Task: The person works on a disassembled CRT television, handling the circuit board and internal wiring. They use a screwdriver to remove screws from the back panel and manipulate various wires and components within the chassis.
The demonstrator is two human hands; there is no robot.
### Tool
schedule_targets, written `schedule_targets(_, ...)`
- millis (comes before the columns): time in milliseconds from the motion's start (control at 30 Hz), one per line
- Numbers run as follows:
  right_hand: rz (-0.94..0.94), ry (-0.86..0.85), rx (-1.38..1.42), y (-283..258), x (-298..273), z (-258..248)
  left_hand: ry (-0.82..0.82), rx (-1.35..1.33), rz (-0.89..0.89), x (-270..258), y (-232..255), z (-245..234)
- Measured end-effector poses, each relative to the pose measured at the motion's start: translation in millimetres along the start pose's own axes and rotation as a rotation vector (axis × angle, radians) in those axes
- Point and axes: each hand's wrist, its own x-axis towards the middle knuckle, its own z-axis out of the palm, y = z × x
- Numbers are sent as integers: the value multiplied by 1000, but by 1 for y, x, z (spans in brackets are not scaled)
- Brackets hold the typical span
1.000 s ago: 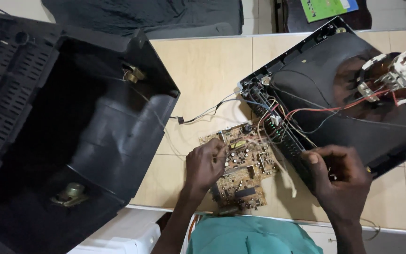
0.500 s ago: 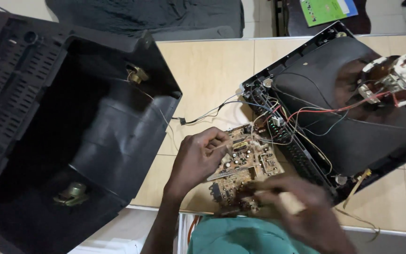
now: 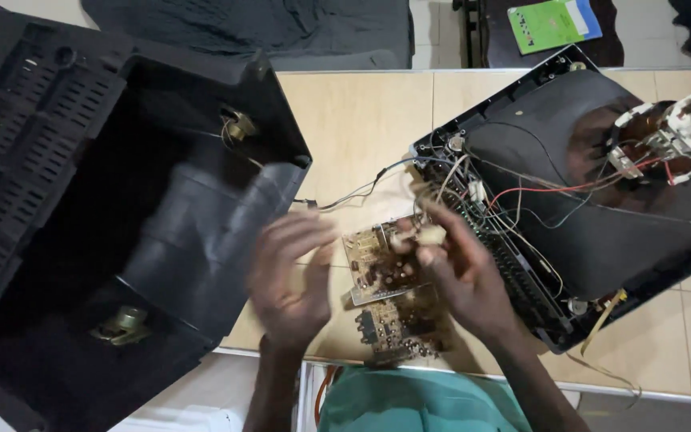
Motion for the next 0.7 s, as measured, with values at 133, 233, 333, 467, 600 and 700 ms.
schedule_targets(133,-196,-26,62,-5,16,0,-19,24,31,-40,-27,-2)
schedule_targets(233,-195,-87,-110,-7,27,-6,-360,-92,-198,-47,-42,2)
schedule_targets(333,-342,-126,-325,3,33,-14,-743,-24,-528,-51,-64,16)
schedule_targets(467,-298,-126,-454,10,35,-20,-942,29,-657,-37,-75,45)
schedule_targets(600,-294,-112,-457,19,27,-20,-1135,125,-675,-32,-83,62)
schedule_targets(700,-313,-103,-490,23,26,-23,-1206,155,-675,-16,-81,63)
